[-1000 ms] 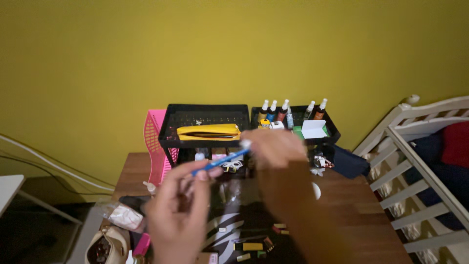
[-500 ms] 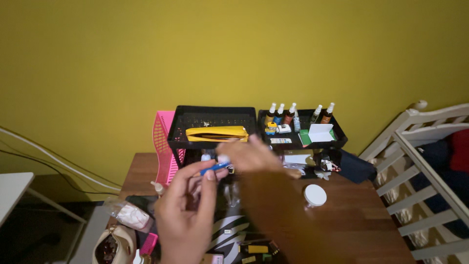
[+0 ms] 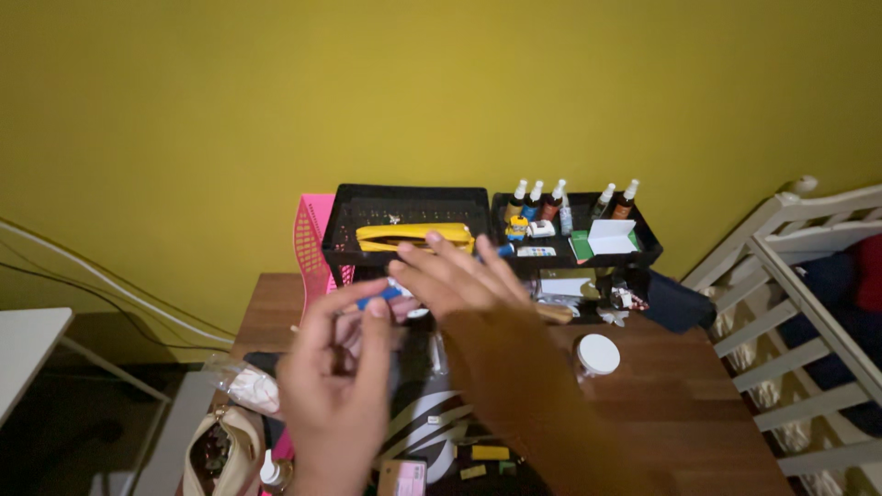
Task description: The person wipes a blue pencil and a green tool using a cloth, then places both items into a yellow pencil case stored within a desk organizer.
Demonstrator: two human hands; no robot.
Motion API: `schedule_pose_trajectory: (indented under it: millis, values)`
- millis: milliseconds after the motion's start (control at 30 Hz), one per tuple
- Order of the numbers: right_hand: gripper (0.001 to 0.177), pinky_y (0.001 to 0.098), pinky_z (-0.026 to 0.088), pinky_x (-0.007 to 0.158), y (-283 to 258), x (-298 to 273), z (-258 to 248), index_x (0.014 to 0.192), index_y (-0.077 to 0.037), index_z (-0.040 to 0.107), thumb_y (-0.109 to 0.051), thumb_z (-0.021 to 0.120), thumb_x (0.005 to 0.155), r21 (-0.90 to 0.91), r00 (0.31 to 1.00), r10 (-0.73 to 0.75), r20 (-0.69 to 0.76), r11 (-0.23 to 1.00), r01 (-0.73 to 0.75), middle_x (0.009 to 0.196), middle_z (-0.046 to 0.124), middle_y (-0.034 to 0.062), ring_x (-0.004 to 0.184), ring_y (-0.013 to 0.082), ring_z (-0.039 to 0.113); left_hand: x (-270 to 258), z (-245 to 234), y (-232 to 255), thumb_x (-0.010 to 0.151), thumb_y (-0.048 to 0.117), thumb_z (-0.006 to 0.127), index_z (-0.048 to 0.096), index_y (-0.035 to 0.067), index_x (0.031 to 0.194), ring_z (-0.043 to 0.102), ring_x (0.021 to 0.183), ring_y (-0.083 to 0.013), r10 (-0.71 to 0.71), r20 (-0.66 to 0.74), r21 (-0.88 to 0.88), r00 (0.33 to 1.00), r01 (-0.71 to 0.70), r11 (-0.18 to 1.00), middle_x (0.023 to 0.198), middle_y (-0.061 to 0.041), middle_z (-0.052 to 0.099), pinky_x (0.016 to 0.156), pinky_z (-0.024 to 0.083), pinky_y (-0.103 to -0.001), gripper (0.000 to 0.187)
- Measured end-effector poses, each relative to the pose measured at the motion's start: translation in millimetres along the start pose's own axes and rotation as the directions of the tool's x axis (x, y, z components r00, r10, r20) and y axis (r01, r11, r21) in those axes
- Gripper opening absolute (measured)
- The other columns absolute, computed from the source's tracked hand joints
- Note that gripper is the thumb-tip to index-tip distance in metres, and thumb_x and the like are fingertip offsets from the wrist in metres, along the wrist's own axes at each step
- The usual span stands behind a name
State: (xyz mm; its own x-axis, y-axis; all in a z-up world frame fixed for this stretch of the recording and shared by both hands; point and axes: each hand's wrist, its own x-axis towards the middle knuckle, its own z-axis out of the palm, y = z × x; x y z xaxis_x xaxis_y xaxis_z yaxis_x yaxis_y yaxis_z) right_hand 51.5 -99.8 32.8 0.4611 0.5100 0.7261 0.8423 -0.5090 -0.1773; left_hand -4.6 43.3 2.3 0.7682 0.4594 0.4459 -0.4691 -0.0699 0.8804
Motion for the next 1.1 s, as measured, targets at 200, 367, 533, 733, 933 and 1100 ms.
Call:
schedule_pose_trajectory:
  millis: [200, 367, 533, 733, 933, 1100]
  values:
    - [0.03, 0.0554, 0.038, 0.125, 30.3, 7.0, -9.4, 0.128, -0.011, 0.069, -0.001, 0.058, 0.102, -0.15, 0.988, 0.091, -0.127, 0.983, -0.11, 0.138, 0.066, 0.0047, 0.134, 0.0279, 0.063, 6.8, -12.0, 12.7, 0.1, 0.007, 0.059, 0.062, 0.0, 0.117, 0.073, 0.085, -0.0046, -0.073, -0.012, 0.041, 0.997, 0.073, 0.996, 0.1, -0.008, 0.081, 0.057, 0.049, -0.017, 0.018]
    - [0.04, 0.0567, 0.04, 0.118, 4.4, 1.7, 1.8, 0.122, -0.006, 0.069, 0.011, 0.05, 0.091, -0.088, 0.998, -0.027, -0.053, 0.996, 0.022, 0.133, 0.071, 0.0101, 0.129, 0.0314, 0.064, 1.6, 3.6, 3.3, 0.103, 0.005, 0.061, 0.063, -0.001, 0.121, 0.068, 0.084, -0.0064, -0.003, 0.048, -0.038, 0.999, 0.005, 0.999, 0.102, -0.013, 0.078, 0.067, 0.051, -0.018, 0.019]
    - [0.029, 0.0565, 0.04, 0.117, 21.0, -1.1, -2.9, 0.123, -0.011, 0.069, 0.001, 0.057, 0.099, -0.131, 1.0, 0.02, -0.01, 0.991, -0.021, 0.131, 0.072, 0.0077, 0.13, 0.029, 0.064, 1.5, -11.0, 12.5, 0.103, 0.006, 0.06, 0.063, 0.0, 0.12, 0.071, 0.086, -0.0053, -0.01, 0.042, 0.049, 0.999, 0.008, 0.999, 0.103, -0.012, 0.079, 0.065, 0.051, -0.017, 0.018]
    - [0.025, 0.0543, 0.041, 0.121, 27.7, -9.3, -2.7, 0.128, -0.01, 0.066, -0.009, 0.056, 0.106, -0.064, 0.999, -0.02, -0.032, 0.998, 0.018, 0.13, 0.07, 0.0126, 0.129, 0.0307, 0.064, 3.0, -12.2, 13.2, 0.102, 0.008, 0.062, 0.065, 0.002, 0.119, 0.065, 0.069, -0.0065, -0.039, 0.02, 0.128, 0.999, 0.037, 0.991, 0.097, -0.01, 0.08, 0.054, 0.048, -0.021, 0.018]
    - [0.026, 0.049, 0.048, 0.109, 12.2, -2.6, -5.1, 0.126, -0.004, 0.065, -0.008, 0.056, 0.102, 0.18, 1.0, 0.011, -0.018, 0.984, -0.008, 0.122, 0.071, 0.0171, 0.119, 0.0363, 0.067, 6.6, -10.3, 19.6, 0.102, 0.009, 0.063, 0.066, 0.001, 0.115, 0.072, 0.082, -0.0041, 0.007, 0.067, 0.13, 0.998, -0.015, 0.991, 0.098, -0.009, 0.078, 0.07, 0.059, -0.02, 0.016]
    - [0.026, 0.0464, 0.051, 0.1, 26.4, -4.7, -11.7, 0.125, -0.005, 0.067, -0.007, 0.06, 0.1, 0.123, 0.999, 0.054, 0.002, 0.991, -0.054, 0.116, 0.073, 0.0171, 0.113, 0.0373, 0.068, 15.3, -20.6, 24.9, 0.1, 0.009, 0.065, 0.067, 0.002, 0.115, 0.067, 0.072, -0.0052, -0.04, 0.086, 0.204, 0.996, 0.022, 0.979, 0.093, -0.006, 0.079, 0.062, 0.056, -0.02, 0.016]
